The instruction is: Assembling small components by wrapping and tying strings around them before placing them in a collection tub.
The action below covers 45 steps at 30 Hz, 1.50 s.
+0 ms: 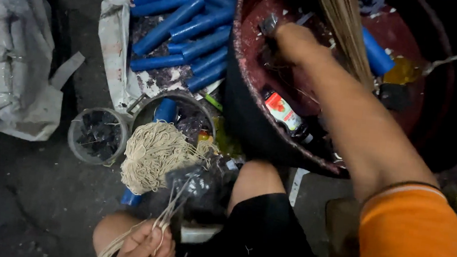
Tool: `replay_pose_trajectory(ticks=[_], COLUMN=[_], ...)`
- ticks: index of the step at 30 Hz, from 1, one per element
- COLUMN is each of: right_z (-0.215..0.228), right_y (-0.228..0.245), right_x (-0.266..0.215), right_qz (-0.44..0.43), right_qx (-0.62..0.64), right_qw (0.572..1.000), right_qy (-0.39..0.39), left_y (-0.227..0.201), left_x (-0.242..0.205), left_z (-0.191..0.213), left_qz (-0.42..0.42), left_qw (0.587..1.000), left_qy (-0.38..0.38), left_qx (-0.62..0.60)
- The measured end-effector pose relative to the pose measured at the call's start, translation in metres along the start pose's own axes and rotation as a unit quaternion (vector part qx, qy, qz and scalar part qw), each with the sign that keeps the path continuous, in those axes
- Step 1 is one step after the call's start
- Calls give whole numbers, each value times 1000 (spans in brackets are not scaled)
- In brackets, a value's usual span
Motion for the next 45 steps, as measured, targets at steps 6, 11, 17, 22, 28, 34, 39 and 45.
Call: replay_pose_trajectory(ticks=[6,11,17,22,28,34,39,45], right_z=[146,224,246,268,259,164,40,-4], right_y=[39,98,188,288,300,212,191,233], right_x=[-131,-247,-320,-365,-348,-263,-223,-233], right_qz=[170,92,119,333,249,137,-63,-33], right_qx=[233,399,550,528,501,647,671,446], right_qw=[926,877,788,754,777,654,656,880], right_qy=[-243,-252,-251,-202,-289,-368,-340,-158], left_y=[-14,-44,-102,-73,-39,-38,-45,-49], left_x=[5,5,-5,28,15,-42,-74,-65], left_z=[-33,-76,-199,-222,-249,-199,-169,-144], left_qz=[-31,-80,-352,-398,-223,-99,-99,-193], left_qw=[987,973,804,875,962,971,969,972], left_qy=[-151,-166,-60,-10,158,215,195,95], left_qx=[41,137,476,276,-32,26,116,96])
Point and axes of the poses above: each hand's wrist, its own x-axis towards the middle knuckle, its own z-axis out of the back of the hand, y = z × x, the point moved 6 cm from there along x, towards the middle knuckle, and after that the axes turned 1 degree about y, right-handed, at the moved point
